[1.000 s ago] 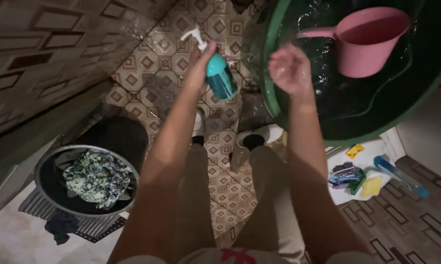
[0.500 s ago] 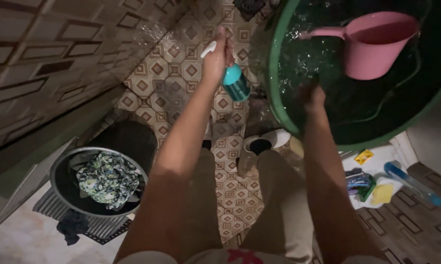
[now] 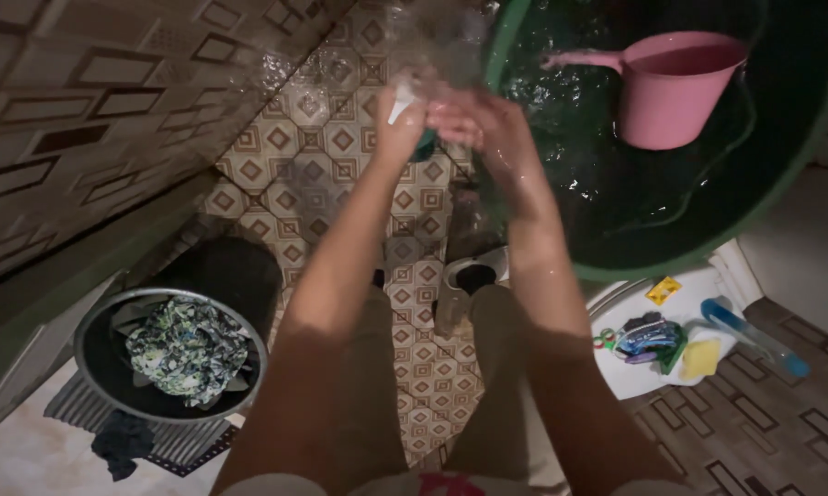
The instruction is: Washing a small plastic basin with soap and a sponge in a bathroom.
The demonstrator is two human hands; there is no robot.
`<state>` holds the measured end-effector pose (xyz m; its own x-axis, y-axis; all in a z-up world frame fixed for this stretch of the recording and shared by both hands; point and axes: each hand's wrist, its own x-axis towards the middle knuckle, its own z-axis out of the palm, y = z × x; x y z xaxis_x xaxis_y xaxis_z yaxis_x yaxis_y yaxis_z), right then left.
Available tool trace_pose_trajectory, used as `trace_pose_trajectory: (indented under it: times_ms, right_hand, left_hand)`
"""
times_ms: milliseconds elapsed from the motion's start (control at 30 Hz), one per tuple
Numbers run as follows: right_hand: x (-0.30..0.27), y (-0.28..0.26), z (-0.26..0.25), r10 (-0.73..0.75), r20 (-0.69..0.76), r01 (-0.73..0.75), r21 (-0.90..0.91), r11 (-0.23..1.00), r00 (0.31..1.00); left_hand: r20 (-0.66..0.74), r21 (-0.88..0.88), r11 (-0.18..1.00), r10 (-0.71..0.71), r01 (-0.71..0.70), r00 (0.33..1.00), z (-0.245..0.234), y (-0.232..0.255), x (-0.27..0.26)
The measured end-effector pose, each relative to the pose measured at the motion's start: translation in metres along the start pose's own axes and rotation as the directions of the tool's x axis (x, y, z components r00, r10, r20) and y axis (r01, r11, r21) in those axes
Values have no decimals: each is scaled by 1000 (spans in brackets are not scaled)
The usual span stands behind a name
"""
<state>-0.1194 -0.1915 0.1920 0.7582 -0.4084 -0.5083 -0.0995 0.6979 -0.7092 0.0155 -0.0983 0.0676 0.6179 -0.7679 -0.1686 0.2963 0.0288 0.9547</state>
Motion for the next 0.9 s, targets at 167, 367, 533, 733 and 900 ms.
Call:
trace_pose_trajectory:
  times_ms: [167, 367, 533, 733, 900]
  right_hand:
    - [-12, 55, -113, -203, -476, 195, -66, 979, 856]
    - [-28, 235, -382, -83, -540, 301, 328, 895, 837]
    - [-12, 170, -299, 227, 322, -390, 666, 636, 919]
    - [-1, 7, -60, 45, 254, -92, 175, 980, 966]
    - [-16, -6, 33, -97, 94, 118, -249, 961, 991]
  left_hand:
    - [-42, 132, 990, 62, -56, 997, 14, 38, 8]
    - [-148, 413, 888, -154, 202, 977, 7, 43, 6]
    - [-57, 447, 894, 2, 24, 998, -4, 32, -11]
    - [12, 336, 942, -26, 20, 1000, 1, 64, -20]
    - [113, 214, 904, 353, -370, 929, 0, 52, -15]
